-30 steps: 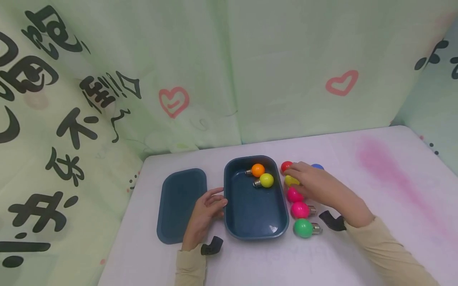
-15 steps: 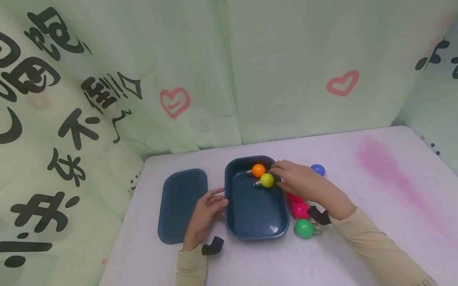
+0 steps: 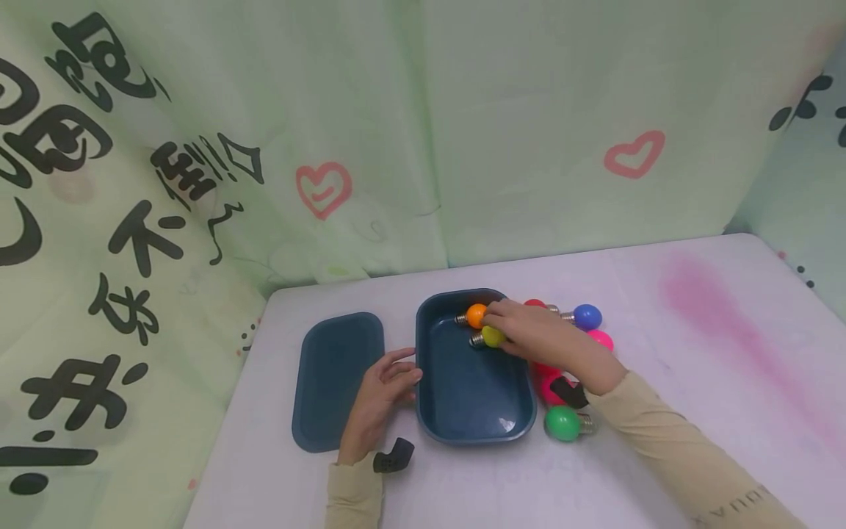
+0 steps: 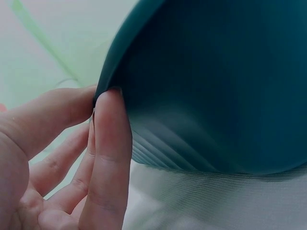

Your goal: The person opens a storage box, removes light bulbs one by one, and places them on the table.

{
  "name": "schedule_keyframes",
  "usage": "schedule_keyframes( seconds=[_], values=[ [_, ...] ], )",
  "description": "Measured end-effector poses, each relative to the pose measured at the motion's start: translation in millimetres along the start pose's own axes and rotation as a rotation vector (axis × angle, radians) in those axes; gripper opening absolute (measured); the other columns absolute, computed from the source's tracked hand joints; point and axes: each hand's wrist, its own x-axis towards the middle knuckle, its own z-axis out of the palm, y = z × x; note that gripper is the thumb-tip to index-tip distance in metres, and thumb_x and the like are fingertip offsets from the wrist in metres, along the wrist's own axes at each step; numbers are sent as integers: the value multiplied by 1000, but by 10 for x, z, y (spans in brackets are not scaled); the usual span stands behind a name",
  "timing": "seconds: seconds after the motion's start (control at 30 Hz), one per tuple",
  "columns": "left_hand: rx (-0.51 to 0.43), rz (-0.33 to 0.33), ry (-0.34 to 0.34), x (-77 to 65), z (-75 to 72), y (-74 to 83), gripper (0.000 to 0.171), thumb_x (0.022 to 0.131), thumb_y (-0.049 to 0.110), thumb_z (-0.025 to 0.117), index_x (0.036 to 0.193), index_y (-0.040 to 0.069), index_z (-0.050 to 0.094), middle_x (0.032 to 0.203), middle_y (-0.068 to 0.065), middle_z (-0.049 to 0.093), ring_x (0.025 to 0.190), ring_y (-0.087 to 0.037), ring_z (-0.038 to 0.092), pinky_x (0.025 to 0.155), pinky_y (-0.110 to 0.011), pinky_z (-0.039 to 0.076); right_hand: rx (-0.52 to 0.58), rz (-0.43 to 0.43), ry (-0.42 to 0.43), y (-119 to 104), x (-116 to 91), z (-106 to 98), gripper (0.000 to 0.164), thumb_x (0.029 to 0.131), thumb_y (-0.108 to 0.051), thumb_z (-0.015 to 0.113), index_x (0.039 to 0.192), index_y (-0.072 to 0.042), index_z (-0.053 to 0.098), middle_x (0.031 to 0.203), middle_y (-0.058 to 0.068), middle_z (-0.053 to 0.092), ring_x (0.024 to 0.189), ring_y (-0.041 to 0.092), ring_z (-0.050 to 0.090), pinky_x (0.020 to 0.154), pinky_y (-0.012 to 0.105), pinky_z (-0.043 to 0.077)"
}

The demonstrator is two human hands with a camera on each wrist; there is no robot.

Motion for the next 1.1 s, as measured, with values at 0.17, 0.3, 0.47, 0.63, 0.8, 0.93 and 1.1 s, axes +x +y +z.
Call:
schedule_keyframes(
  seconds=[0.17, 0.3, 0.47, 0.63, 0.8, 0.93, 1.1],
  values=[
    [-20, -1, 2, -7, 13, 15, 53, 85, 22, 79, 133, 12, 60, 111, -9, 69, 92, -17, 64, 76, -30, 55, 3, -6, -27, 19, 46, 53, 38, 79, -11, 83, 113, -5, 66, 99, 5, 62, 87, 16, 58, 71, 26, 57],
    [-43, -2, -2, -10, 24, 22, 53, 84, 19, 80, 133, 12, 60, 107, -5, 69, 88, -15, 64, 73, -29, 55, -11, 0, -58, 23, 74, 86, 36, 79, -13, 84, 111, -6, 68, 94, 3, 63, 84, 15, 58, 71, 25, 56],
    [-50, -3, 1, -10, 28, 19, 53, 84, 18, 80, 132, 11, 60, 104, -3, 69, 85, -14, 63, 71, -28, 55, -9, 13, -92, 23, 95, 127, 38, 78, -15, 85, 112, -9, 70, 94, 1, 65, 87, 15, 60, 74, 26, 58],
    [-52, -3, 1, -7, 21, 16, 53, 84, 18, 80, 133, 11, 60, 104, -4, 69, 86, -14, 64, 71, -29, 55, 10, 9, -111, 5, 126, 144, 36, 77, -13, 85, 110, -9, 71, 95, 2, 67, 89, 17, 61, 76, 28, 58],
    [-48, 1, -2, -5, 13, 15, 52, 85, 18, 79, 133, 11, 60, 105, -5, 69, 86, -15, 64, 72, -29, 55, 29, 15, -111, 0, 145, 163, 34, 78, -12, 85, 108, -8, 71, 93, 2, 68, 88, 16, 61, 76, 28, 58],
    [-38, -4, 1, -3, 8, 11, 51, 85, 18, 79, 132, 11, 60, 106, -5, 69, 86, -15, 64, 72, -29, 55, 45, 19, -106, -1, 149, 169, 31, 79, -12, 84, 107, -8, 71, 92, 1, 68, 87, 15, 61, 75, 26, 58],
    [-26, -13, 6, -2, 4, 14, 52, 85, 19, 79, 132, 11, 60, 107, -6, 69, 86, -16, 64, 73, -28, 55, 58, 4, -83, -15, 118, 139, 29, 81, -11, 82, 108, -8, 71, 99, 4, 68, 92, 18, 63, 78, 27, 58]
  ],
)
